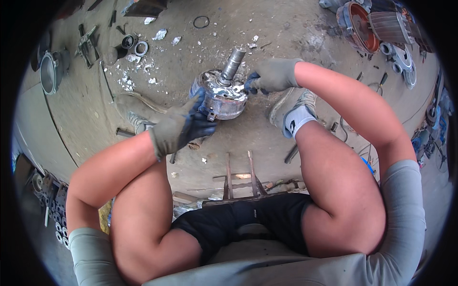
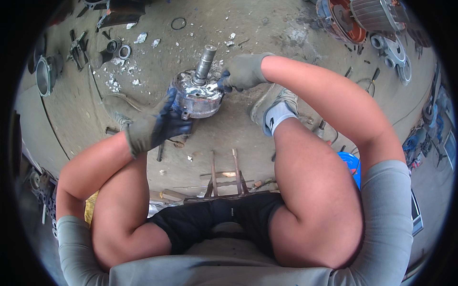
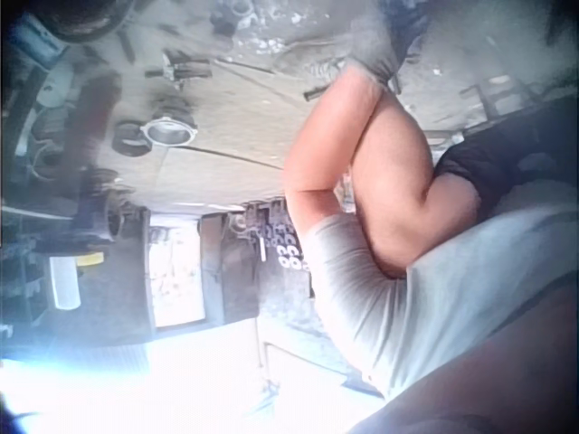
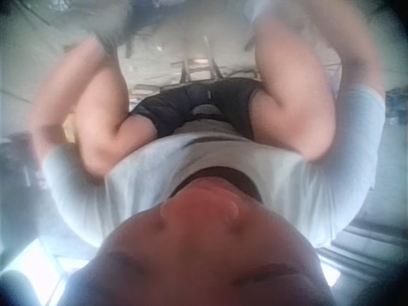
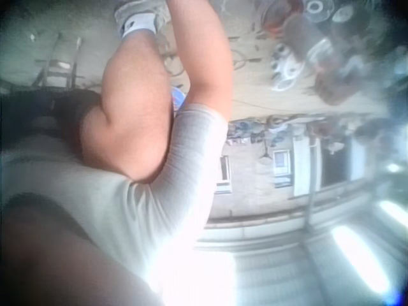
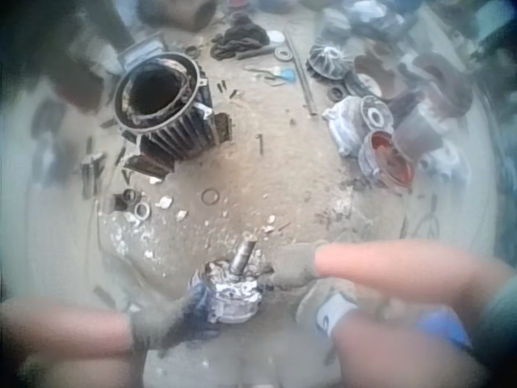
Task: The person sits on the floor and uses a small metal tool to scrape and clean a cylindrical motor component. They rotate the part, wipe it with a cloth, and continue scraping different areas. The person then picks up a larger motor assembly, inspects it, and sets it down before resuming cleaning the smaller component.
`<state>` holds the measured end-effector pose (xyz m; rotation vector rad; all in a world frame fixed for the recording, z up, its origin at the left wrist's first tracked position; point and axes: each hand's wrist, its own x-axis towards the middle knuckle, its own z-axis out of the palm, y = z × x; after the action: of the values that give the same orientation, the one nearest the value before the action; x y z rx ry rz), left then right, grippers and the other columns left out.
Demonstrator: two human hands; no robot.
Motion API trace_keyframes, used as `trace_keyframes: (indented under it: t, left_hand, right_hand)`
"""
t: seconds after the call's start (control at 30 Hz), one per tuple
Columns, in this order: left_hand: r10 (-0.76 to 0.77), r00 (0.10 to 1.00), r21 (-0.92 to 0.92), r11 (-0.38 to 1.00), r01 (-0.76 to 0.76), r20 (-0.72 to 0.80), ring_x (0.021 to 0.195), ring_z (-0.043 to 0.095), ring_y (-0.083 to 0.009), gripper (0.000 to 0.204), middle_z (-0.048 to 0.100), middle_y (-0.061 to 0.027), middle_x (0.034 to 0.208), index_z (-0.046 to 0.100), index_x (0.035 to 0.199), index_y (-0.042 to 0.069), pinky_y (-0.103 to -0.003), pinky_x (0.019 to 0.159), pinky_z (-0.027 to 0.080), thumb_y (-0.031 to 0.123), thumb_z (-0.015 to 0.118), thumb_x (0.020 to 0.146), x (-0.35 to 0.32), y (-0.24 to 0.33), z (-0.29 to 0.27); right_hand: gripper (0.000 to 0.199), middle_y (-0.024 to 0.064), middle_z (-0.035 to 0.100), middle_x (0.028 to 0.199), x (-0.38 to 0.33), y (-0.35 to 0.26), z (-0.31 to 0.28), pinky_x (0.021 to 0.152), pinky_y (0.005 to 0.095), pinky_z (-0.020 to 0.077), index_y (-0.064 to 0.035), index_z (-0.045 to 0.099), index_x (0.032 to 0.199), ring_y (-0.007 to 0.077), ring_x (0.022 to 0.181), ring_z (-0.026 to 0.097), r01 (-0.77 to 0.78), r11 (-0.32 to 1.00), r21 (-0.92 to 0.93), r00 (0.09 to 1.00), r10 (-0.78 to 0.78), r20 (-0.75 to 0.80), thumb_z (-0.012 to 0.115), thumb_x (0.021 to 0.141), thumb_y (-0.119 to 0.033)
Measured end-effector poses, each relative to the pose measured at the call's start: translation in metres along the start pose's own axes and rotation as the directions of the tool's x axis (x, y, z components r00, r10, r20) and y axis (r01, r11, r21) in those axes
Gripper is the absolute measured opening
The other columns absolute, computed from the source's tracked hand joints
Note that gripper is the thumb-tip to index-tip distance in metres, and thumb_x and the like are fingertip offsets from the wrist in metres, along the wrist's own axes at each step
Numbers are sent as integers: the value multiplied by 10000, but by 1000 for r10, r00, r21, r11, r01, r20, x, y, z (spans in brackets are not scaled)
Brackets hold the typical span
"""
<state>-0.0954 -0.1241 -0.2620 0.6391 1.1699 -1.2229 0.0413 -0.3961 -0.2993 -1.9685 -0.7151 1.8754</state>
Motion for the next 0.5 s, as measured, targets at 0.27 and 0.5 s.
trace_keyframes:
  t: [0.27,0.5]
  left_hand:
    - [240,955,-259,947,-191,172,1206,694,-246,406,695,-142,1342,608,1386,31,-398,1091,548,325,557,1111,40,-5,4]
    - [257,957,-247,944,-219,134,1199,697,-252,353,700,-155,1329,619,1361,17,-393,1088,553,258,555,1110,43,-7,-2]
  right_hand:
    - [212,-2,715,999,-18,1,16,946,398,516,-190,762,1050,233,1115,658,134,631,-764,747,-571,-340,683,856,-158]
    - [270,57,680,748,-23,-9,39,605,343,546,-20,697,1125,189,652,662,-168,589,790,982,165,86,521,1081,-220]
